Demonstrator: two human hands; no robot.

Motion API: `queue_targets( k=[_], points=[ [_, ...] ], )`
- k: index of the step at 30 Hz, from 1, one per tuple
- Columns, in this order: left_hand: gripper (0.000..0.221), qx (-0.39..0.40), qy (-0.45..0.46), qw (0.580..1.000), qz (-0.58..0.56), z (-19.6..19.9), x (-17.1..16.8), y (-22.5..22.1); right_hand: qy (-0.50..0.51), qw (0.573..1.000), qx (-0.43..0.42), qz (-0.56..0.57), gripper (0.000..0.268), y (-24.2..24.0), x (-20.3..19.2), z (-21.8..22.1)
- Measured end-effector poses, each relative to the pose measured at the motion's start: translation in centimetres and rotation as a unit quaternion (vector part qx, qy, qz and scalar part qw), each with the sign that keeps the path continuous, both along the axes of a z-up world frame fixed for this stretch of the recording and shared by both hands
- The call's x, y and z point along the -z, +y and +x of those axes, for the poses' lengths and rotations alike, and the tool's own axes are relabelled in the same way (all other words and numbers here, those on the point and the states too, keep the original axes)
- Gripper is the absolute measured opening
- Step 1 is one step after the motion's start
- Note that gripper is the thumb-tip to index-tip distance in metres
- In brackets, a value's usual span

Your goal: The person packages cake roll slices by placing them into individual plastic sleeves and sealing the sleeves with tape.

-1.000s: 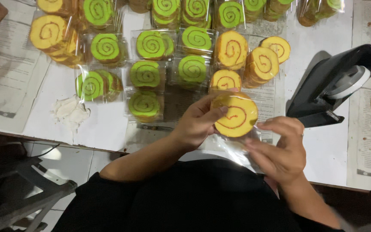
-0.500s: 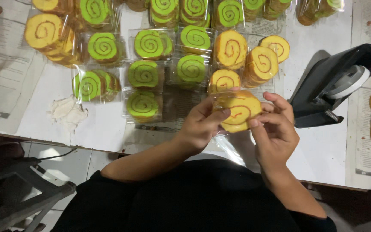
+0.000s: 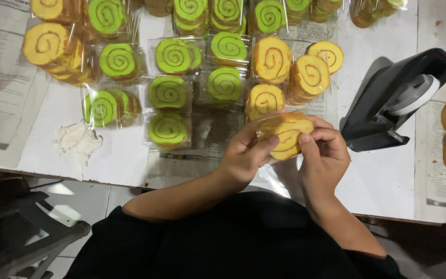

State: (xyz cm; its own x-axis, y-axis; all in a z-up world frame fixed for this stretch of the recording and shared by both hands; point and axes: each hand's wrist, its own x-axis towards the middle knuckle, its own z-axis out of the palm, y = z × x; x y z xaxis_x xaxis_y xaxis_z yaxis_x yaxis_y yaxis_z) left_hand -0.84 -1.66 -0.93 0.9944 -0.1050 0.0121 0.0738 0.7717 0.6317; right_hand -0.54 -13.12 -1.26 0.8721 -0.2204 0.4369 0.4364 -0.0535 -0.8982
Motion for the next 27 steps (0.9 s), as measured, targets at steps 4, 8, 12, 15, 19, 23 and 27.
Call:
queue_targets(
  k=[4,8,12,15,19,23,27],
  points=[
    [0.030,-0.010,-0.015,1.000,0.021,-0.1,0.4,-0.3,-0.011,1.000,0.008,0.012,0.017,-0.6,1.1,0.4],
    [0.044,0.043,0.000,0.998,-0.036,-0.2,0.3,0.0,-0.017,1.000,0.014,0.006,0.017,-0.6,1.0,0.4],
    [0.051,0.067,-0.008,0.996,-0.053,0.0,-0.3,0.2,-0.013,1.000,0.013,0.004,0.017,-0.5,0.7,0.3],
    [0.052,0.057,-0.018,0.998,-0.021,0.0,0.6,-0.1,-0.013,1.000,0.014,0.003,0.018,-0.4,0.8,0.2],
    [0.047,0.039,-0.056,0.998,0.013,-0.2,1.4,-0.3,-0.016,1.000,0.014,0.007,0.018,-0.4,1.1,0.2],
    [0.036,-0.015,-0.066,0.993,0.098,0.1,1.7,-0.4,-0.013,1.000,0.011,0.013,0.018,-0.2,1.0,0.0],
    [0.029,-0.021,-0.072,0.990,0.122,0.2,2.0,-0.3,-0.004,1.000,0.015,0.026,0.020,0.0,0.6,-0.2]
  ],
)
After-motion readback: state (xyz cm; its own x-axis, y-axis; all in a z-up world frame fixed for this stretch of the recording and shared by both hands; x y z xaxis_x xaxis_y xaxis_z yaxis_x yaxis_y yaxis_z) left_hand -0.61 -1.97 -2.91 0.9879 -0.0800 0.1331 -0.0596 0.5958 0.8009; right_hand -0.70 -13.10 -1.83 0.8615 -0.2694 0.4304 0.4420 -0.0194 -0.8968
